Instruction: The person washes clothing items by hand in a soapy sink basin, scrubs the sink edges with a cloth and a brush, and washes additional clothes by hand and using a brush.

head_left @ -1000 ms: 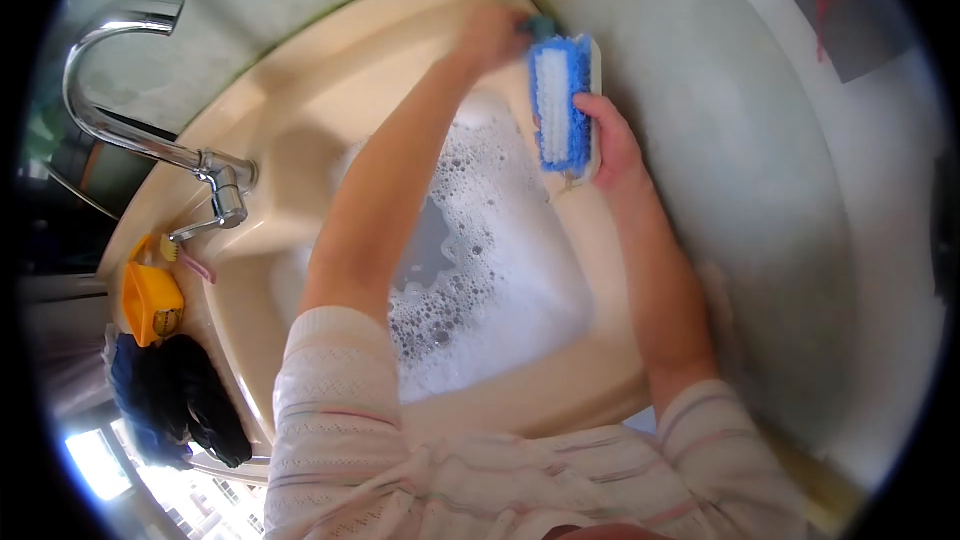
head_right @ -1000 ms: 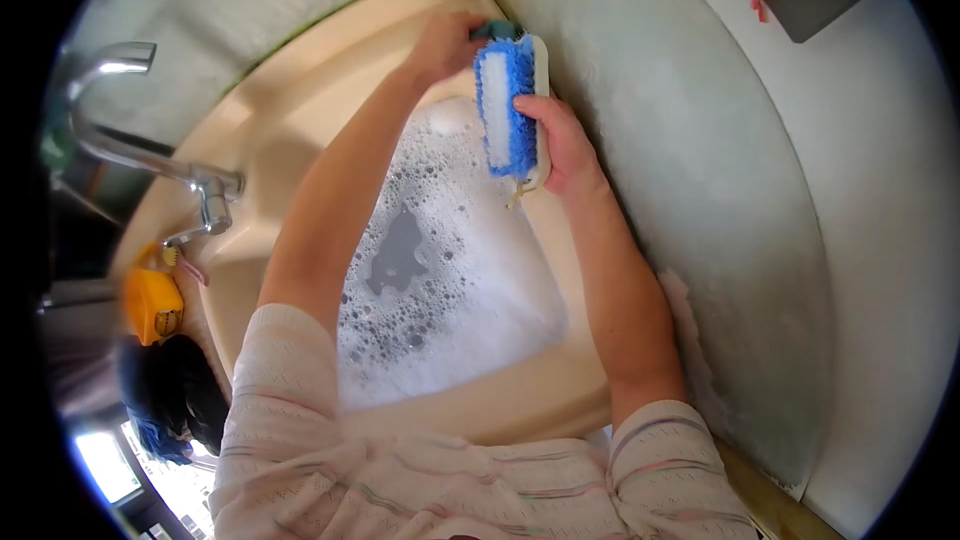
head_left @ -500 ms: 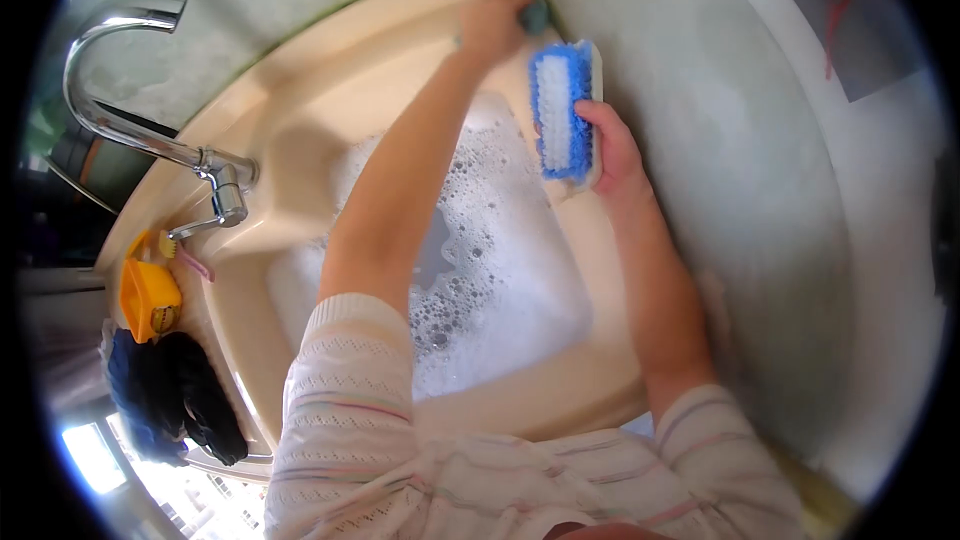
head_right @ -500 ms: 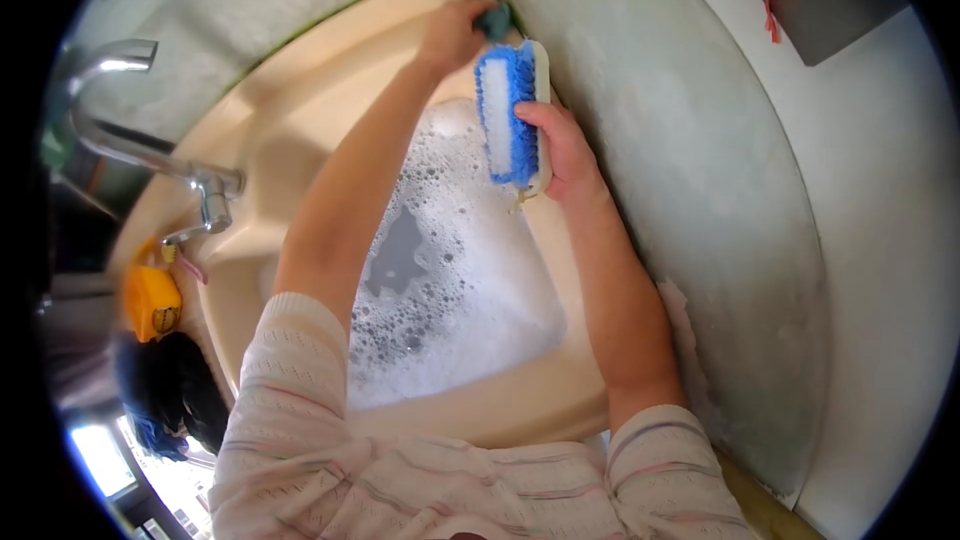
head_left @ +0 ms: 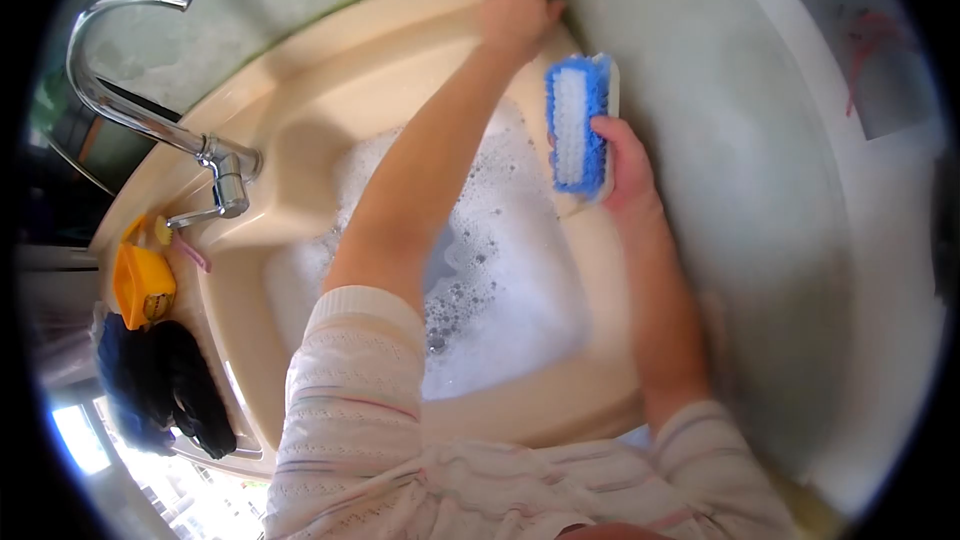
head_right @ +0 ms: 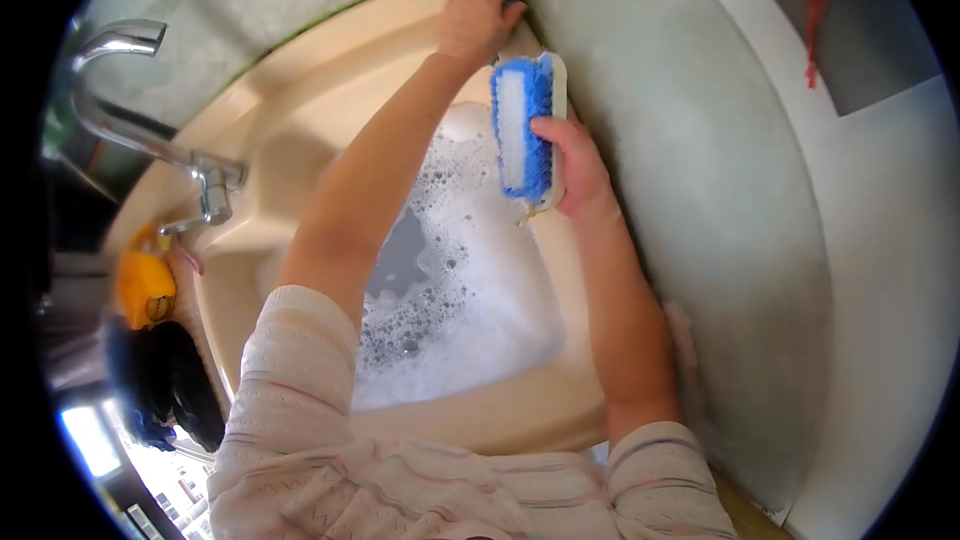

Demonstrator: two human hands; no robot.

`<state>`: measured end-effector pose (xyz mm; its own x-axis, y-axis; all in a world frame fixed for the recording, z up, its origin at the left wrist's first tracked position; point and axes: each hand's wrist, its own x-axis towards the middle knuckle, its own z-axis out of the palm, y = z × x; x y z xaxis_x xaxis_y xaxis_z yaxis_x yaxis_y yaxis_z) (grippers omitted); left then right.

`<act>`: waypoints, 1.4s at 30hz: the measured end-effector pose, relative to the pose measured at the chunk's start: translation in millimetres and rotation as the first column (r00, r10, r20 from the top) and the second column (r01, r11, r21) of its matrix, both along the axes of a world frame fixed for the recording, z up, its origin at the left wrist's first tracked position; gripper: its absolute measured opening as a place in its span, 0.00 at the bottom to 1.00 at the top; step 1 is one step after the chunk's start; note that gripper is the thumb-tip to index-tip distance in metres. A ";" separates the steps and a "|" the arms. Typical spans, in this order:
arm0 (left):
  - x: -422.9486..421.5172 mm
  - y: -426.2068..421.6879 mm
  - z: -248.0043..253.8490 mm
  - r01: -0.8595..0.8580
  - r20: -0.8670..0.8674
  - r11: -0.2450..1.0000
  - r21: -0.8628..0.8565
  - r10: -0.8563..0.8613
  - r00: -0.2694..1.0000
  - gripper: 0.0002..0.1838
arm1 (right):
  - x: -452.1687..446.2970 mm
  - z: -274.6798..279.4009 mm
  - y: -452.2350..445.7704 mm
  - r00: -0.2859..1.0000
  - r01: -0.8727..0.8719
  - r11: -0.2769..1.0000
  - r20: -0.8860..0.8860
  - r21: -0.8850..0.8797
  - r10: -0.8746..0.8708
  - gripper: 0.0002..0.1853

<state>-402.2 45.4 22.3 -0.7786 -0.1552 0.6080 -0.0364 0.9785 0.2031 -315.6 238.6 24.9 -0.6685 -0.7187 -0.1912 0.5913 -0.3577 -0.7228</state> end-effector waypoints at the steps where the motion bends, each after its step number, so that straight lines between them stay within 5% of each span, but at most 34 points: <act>1: 3.2 3.9 -11.8 0.015 0.002 1.000 -0.015 -0.015 1.000 0.16 | 1.7 0.6 2.0 1.000 -0.016 1.000 -0.004 0.003 0.016 0.23; 7: 42.1 -62.1 -25.1 0.176 -0.088 0.982 0.071 -0.170 0.982 0.13 | 8.1 6.2 5.6 0.999 0.008 1.000 -0.031 0.014 -0.008 0.24; 9: 83.6 -99.8 -31.8 0.102 -0.222 0.995 0.004 -0.098 0.970 0.12 | 8.6 3.8 7.5 0.999 -0.016 1.000 -0.049 -0.008 0.016 0.24; 15: 202.4 -173.1 -28.4 -0.283 -0.130 0.958 0.051 0.288 0.949 0.14 | 4.8 -1.0 7.6 1.000 -0.030 0.999 0.003 -0.019 0.030 0.23; 20: 187.3 -175.7 -31.4 -0.486 -0.064 0.858 0.165 0.501 0.863 0.14 | 1.9 -3.9 5.0 1.000 -0.021 1.000 0.018 0.003 0.021 0.23; 28: 59.6 -60.9 -29.1 -0.083 -0.145 0.973 0.216 0.117 0.983 0.15 | 1.2 -2.8 2.1 1.000 -0.017 1.000 0.025 0.002 0.017 0.24; 30: 34.6 -34.3 -21.2 -0.052 0.008 0.962 0.270 0.052 0.999 0.14 | 1.3 -2.8 1.6 1.000 -0.014 0.999 0.015 0.030 0.013 0.24; 32: 8.1 -13.6 -20.9 0.063 -0.018 0.958 0.279 -0.060 0.998 0.16 | 0.3 -4.0 2.9 1.000 -0.005 0.999 0.013 0.042 0.004 0.25; 37: 11.9 -12.1 2.0 0.029 0.212 0.929 0.368 -0.114 0.971 0.17 | 3.3 2.7 -0.1 0.999 -0.024 0.999 0.026 0.031 0.023 0.25; 40: 58.0 -36.5 -6.2 0.119 0.054 0.917 0.380 -0.151 0.987 0.14 | 2.1 -0.9 -1.9 1.000 -0.010 1.000 -0.002 0.001 0.010 0.25; 42: 93.4 -66.2 -10.4 0.002 0.094 0.918 0.396 -0.042 0.995 0.11 | 1.8 -1.3 -1.3 0.999 -0.041 0.999 -0.003 -0.020 0.041 0.25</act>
